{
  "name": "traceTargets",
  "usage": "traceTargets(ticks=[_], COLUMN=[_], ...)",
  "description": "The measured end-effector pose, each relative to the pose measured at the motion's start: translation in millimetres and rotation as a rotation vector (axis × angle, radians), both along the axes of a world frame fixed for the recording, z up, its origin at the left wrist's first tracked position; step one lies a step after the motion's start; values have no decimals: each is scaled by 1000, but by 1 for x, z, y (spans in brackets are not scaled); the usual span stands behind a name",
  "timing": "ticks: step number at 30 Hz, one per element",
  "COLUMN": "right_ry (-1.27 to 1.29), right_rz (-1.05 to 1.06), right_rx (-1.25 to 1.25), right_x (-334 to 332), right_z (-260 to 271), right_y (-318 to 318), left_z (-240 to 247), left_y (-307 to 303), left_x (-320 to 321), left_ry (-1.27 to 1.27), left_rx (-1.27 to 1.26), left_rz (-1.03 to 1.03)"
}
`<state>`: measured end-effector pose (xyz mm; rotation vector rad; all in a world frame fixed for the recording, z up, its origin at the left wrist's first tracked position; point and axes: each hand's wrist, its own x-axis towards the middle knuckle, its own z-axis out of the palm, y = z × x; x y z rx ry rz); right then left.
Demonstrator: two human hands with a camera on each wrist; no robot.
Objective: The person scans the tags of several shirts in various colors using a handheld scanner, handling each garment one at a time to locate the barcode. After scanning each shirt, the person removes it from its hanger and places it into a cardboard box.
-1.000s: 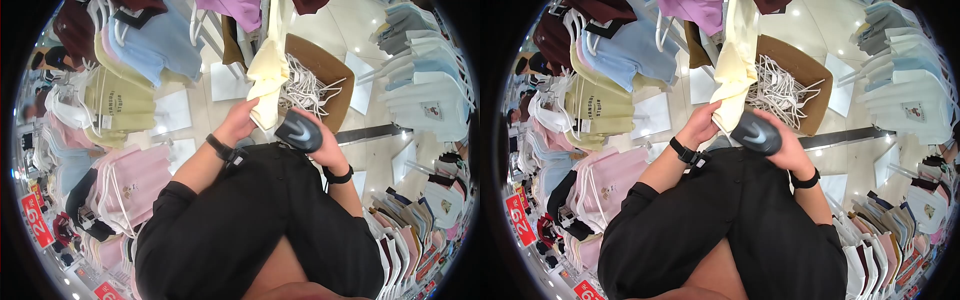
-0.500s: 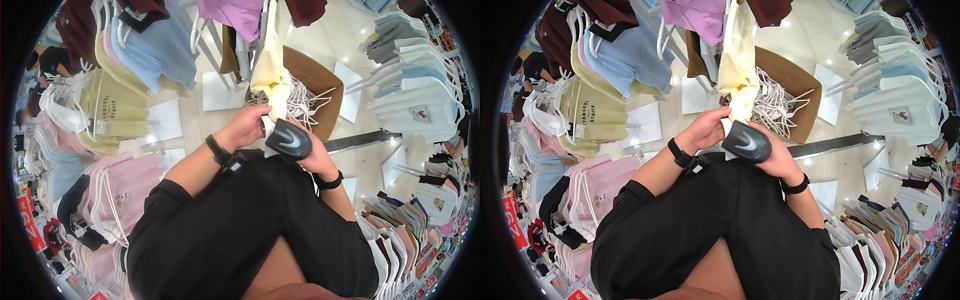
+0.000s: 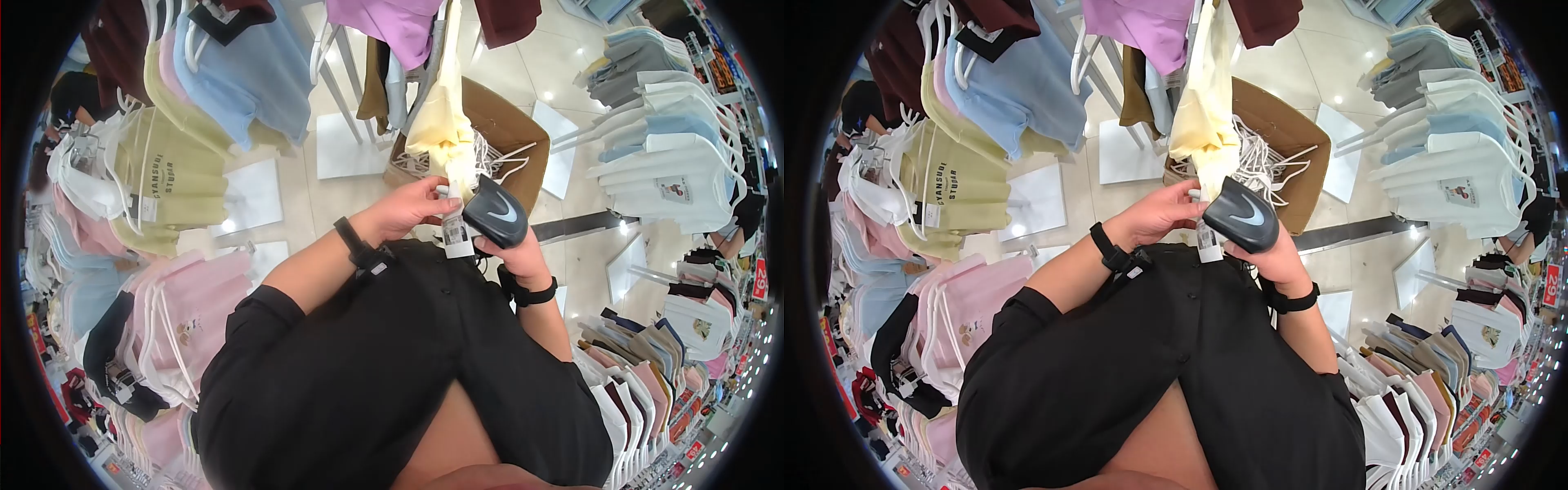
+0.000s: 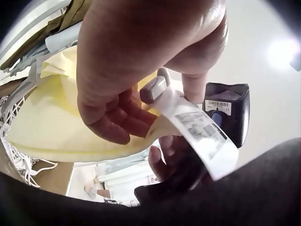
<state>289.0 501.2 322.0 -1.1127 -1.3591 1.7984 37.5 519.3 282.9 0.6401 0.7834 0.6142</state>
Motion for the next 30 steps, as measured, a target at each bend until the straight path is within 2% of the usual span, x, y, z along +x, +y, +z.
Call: traceTargets(ticks=[3,4,7,8,11,12,16,19,30], right_ry=[5,0,-39,-56,-269,-412,-565,-619,-638], right_rz=[38,38,-3,-21,-17,-61,92,101,188], right_rx=[-45,-32,43,76,120,214,234,305,258], right_x=[-5,-6,-12,-14,-5,-5,7,10,10], right_z=[5,6,17,20,16,20,37,32,33], right_y=[0,1,4,7,12,10,5,-4,-10], left_z=[-3,-4,-3,-3,-16,-18,-25,-30,-39], left_y=[1,4,13,15,27,29,39,43,51], left_x=[5,6,-1,0,-9,-12,-24,-28,-30], left_ry=[-72,-25,-10,14,179,247,531,565,591], left_rx=[103,118,18,28,105,177,308,326,367], left_rz=[89,124,180,277,384,408,356,333,325])
